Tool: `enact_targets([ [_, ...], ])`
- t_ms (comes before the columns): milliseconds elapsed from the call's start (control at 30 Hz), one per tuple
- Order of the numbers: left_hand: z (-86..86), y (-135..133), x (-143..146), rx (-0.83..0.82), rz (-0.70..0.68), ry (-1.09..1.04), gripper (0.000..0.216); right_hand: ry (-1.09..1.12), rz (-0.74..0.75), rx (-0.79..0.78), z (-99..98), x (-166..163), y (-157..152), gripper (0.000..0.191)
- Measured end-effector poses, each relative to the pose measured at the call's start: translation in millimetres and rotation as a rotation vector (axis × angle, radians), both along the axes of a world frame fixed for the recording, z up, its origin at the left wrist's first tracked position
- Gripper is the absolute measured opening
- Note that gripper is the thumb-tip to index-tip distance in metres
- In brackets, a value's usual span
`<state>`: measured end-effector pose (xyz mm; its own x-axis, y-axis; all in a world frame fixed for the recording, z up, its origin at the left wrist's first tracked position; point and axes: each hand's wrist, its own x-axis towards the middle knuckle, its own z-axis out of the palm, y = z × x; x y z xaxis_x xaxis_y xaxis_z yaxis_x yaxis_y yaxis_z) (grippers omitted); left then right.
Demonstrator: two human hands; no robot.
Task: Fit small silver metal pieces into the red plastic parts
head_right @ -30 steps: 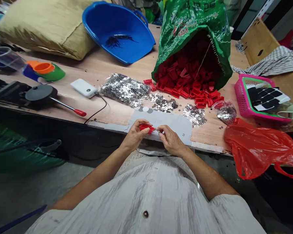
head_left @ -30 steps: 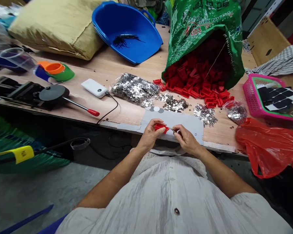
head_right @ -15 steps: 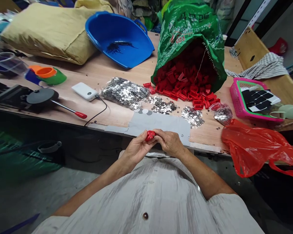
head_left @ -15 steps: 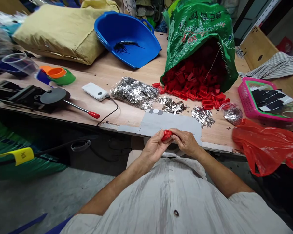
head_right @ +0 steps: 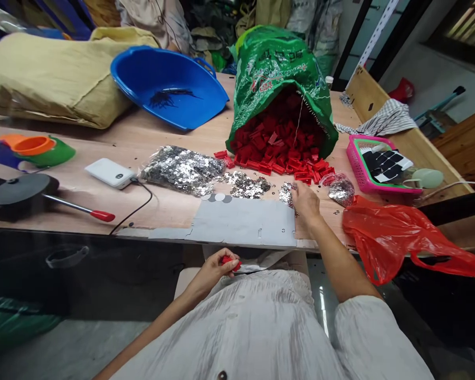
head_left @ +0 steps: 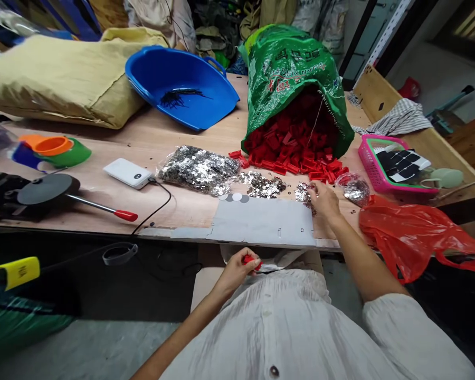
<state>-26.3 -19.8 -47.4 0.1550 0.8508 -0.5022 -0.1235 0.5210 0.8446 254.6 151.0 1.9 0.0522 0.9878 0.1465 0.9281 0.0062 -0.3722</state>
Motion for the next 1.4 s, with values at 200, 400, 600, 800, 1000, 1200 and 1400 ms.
enact_targets([
  [200,-41.8,0.3,-6.2,0.014,0.100,0.123,0.065,-0.250,-0.130,-0.027,-10.4,40.2,48.5,0.033],
  [400,-3.6,-1.0,-5.9,0.018,-0.141,0.044,0.048,-0.103,-0.065,0.116,-2.7,33.4,47.5,0.023],
  [600,38.5,17.6,8.5,0.116,-0.112,-0.186,0.061,0.466,0.419,-0.171,14.8,-34.4,-20.2,0.017],
  [800,38.1,32.1,22.6,0.287,0.066,-0.084,0.052,0.579,0.674,-0.365,8.8,-80.4,-76.2,0.012],
  [1000,38.4,19.9,17.3,0.171,0.170,-0.238,0.050,0.277,0.453,-0.208,-7.4,-69.1,-26.5,0.013],
  [1200,44.3,15.1,14.4,0.136,0.240,-0.363,0.052,0.003,0.350,-0.114,-15.9,-85.3,7.3,0.013],
  [1400,48.5,17.7,9.3,0.123,0.296,-0.462,0.055,-0.102,0.430,-0.118,-18.1,-91.4,14.9,0.017],
])
